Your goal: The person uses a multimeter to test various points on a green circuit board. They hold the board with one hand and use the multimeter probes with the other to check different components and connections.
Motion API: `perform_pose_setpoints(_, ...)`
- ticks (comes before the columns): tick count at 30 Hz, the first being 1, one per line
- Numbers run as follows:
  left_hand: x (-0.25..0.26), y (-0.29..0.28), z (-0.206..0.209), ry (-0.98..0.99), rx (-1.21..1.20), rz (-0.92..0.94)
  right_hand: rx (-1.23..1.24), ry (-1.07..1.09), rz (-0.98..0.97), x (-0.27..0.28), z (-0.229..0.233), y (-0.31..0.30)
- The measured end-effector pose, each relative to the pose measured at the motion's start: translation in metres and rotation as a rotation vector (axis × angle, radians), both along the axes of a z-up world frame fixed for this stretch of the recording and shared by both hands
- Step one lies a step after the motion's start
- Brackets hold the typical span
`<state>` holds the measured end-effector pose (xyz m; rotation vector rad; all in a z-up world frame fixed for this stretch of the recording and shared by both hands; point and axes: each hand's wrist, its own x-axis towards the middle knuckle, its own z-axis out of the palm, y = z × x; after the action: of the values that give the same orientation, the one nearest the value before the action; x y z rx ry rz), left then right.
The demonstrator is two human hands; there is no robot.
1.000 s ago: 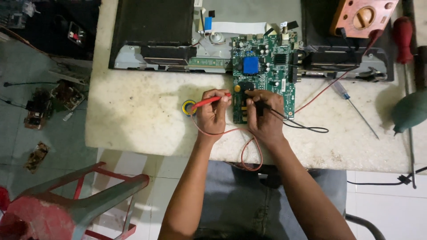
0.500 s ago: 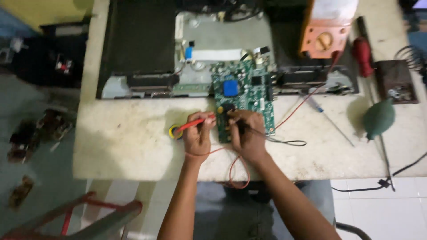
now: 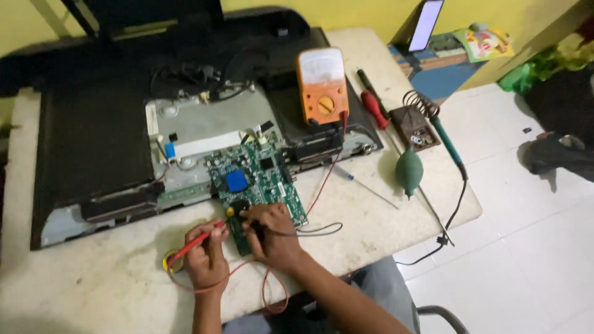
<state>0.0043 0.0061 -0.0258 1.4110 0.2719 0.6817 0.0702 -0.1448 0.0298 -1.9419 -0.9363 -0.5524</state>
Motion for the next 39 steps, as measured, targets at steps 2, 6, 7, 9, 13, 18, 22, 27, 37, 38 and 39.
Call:
perform_pose_setpoints(2,-0.003,-0.002,0.008,0.014,0.065,0.018,0.014,-0.003,-0.007,0.000,-0.006,0.001)
perform_pose_setpoints(6,0.000,-0.004,0.004,0.040,0.081,0.028,0.029,0.018,0.011,-0.001,-0.001,-0.001)
perform_pose_setpoints(7,0.003,-0.004,-0.002,0.018,0.057,0.017,0.012,0.027,-0.002,-0.001,-0.001,-0.002)
perform_pose_setpoints(9,0.000,0.001,-0.004,0.007,0.044,0.024,0.007,0.048,0.004,-0.003,-0.002,0.003)
perform_pose_setpoints(13,-0.001,-0.002,0.006,0.042,0.025,0.013,-0.016,0.001,-0.011,-0.003,0.000,0.003)
perform_pose_setpoints(18,0.006,-0.001,-0.011,0.032,0.044,0.072,-0.008,-0.078,0.030,0.011,-0.030,0.000)
perform_pose_setpoints(22,0.008,0.002,-0.011,-0.022,0.101,0.082,0.054,-0.145,0.187,0.023,-0.043,0.002)
perform_pose_setpoints(27,0.005,0.003,0.006,-0.109,0.236,0.145,0.001,-0.154,0.136,0.006,-0.021,0.002)
perform_pose_setpoints(37,0.005,-0.003,0.020,-0.137,0.128,0.094,-0.031,-0.173,0.021,0.004,-0.018,0.006)
perform_pose_setpoints(38,0.004,-0.003,0.021,-0.135,0.133,0.084,-0.022,-0.176,0.020,0.003,-0.015,0.006)
perform_pose_setpoints(39,0.004,-0.003,0.022,-0.136,0.131,0.083,-0.023,-0.177,0.019,0.003,-0.016,0.006)
